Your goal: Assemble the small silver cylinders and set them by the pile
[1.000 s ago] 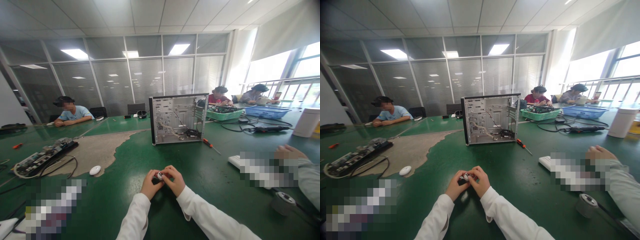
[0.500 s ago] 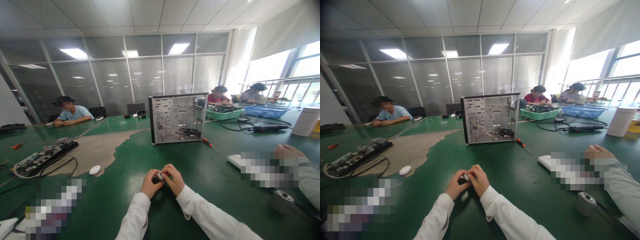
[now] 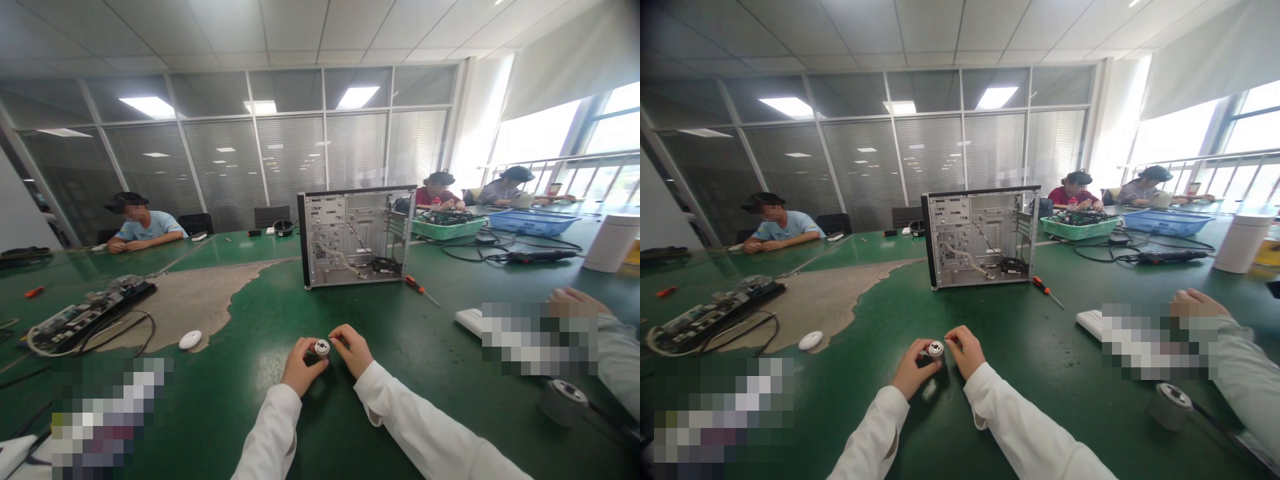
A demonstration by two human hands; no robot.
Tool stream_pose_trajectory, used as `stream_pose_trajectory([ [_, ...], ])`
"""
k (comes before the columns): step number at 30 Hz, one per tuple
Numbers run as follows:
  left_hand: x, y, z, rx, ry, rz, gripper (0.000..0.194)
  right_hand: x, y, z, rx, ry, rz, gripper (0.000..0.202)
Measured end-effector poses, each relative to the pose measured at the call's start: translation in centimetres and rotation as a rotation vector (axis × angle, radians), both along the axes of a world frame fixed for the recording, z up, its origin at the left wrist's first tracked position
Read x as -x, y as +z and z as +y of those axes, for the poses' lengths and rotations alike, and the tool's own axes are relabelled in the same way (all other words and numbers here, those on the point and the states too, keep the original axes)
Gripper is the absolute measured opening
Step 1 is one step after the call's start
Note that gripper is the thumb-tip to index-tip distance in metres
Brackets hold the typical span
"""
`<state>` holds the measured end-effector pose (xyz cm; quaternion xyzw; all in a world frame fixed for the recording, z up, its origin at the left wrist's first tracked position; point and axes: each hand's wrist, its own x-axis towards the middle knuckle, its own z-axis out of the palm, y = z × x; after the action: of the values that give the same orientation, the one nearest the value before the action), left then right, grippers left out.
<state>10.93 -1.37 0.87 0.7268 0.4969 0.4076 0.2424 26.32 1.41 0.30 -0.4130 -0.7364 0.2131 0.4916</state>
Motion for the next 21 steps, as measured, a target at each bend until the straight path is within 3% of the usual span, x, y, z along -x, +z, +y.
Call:
stream_pose_trajectory([
  [8, 0.0, 0.3, -0.2, 0.018, 0.01, -0.039, 0.033, -1.0, -1.6, 1.2, 0.081, -0.034, -0.405, 0.011],
  [12, 0.2, 0.0, -0.2, 0.021, 0.014, -0.108, 0.039, -2.3, -1.9, 2.1, 0.108, -0.001, -0.342, 0.034],
  [15, 0.4, -0.2, 0.1, 0.008, 0.074, -0.176, 0.032, -3.9, -2.3, 3.2, 0.185, -0.05, -0.25, 0.038],
  [18, 0.3, 1.7, -0.4, -0.062, 0.144, -0.198, 0.023, -5.2, -2.7, 4.0, 0.226, -0.109, -0.201, 0.035],
  [21, -0.4, 6.1, -2.8, -0.259, 0.17, -0.132, 0.016, -5.9, -2.8, 4.3, 0.235, -0.138, -0.183, 0.033],
])
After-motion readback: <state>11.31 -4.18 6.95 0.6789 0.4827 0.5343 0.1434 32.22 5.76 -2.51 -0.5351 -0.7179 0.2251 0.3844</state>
